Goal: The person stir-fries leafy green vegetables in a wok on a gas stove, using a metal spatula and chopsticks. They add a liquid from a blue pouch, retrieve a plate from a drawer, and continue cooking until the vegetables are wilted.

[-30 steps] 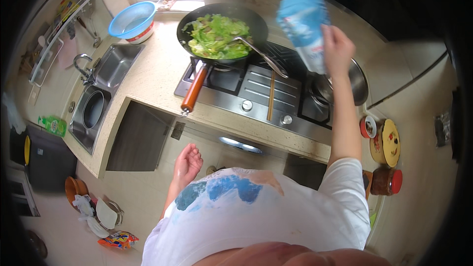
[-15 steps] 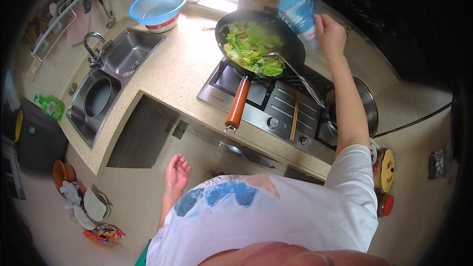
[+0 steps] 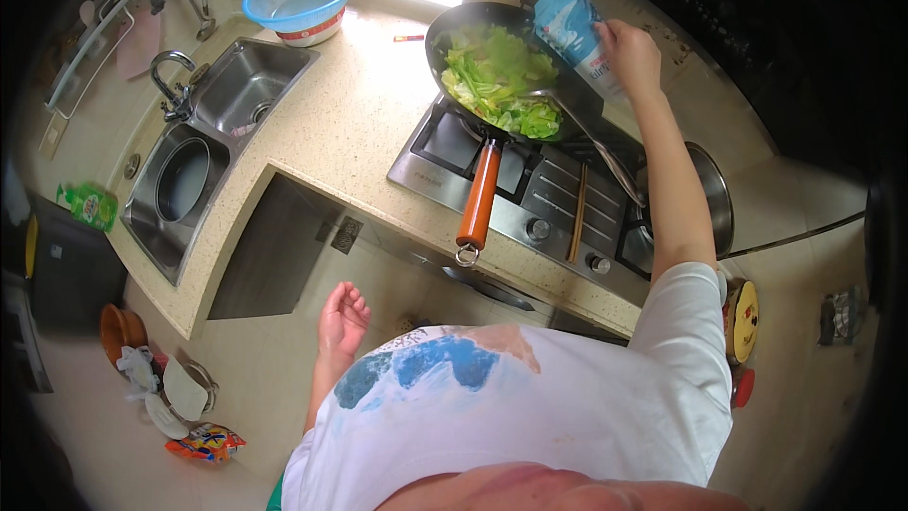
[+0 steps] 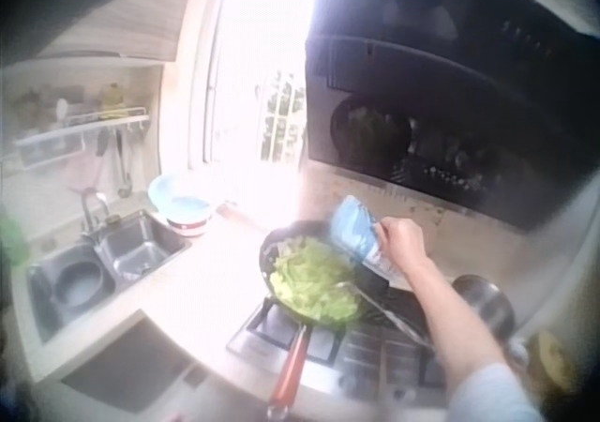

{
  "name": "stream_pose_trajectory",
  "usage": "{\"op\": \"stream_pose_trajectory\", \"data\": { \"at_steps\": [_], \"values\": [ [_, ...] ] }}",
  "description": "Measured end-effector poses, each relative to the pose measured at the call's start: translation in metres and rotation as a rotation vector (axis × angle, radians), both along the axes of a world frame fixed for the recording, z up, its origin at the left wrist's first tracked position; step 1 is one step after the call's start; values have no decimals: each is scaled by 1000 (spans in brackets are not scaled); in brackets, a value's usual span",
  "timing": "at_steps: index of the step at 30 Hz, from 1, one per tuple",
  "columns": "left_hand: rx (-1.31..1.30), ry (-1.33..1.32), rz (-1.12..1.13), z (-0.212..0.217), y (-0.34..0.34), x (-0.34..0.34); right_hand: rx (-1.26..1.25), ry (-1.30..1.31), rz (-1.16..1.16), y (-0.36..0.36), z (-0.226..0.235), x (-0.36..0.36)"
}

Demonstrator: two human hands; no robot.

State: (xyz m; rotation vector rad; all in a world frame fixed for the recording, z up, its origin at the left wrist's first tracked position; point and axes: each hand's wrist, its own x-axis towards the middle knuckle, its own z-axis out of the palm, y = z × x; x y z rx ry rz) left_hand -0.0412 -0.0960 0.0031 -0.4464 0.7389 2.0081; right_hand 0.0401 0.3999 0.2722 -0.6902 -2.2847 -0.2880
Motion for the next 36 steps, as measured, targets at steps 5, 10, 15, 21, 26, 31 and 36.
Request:
{"op": "stream_pose_trajectory", "data": {
  "at_steps": [5,10,15,21,26,31,36],
  "values": [
    [-27,-9,14,1,-4,1,13,169,-11,10,-10,-6],
    [-11,2,14,3,-4,3,21,86,-134,20,-15,-10],
    [-11,-3,23,3,-6,8,-33,81,-175,20,-18,-9],
    [-4,-13,19,-1,-7,16,-98,108,-49,10,-18,-15],
    [-15,-14,21,-3,-8,23,-95,116,-42,0,-15,-22],
    [9,-7,20,-3,-10,30,-118,57,13,-3,-16,-24],
    [8,-4,24,-2,-11,40,-234,192,1,9,-27,-12]
  ]
}}
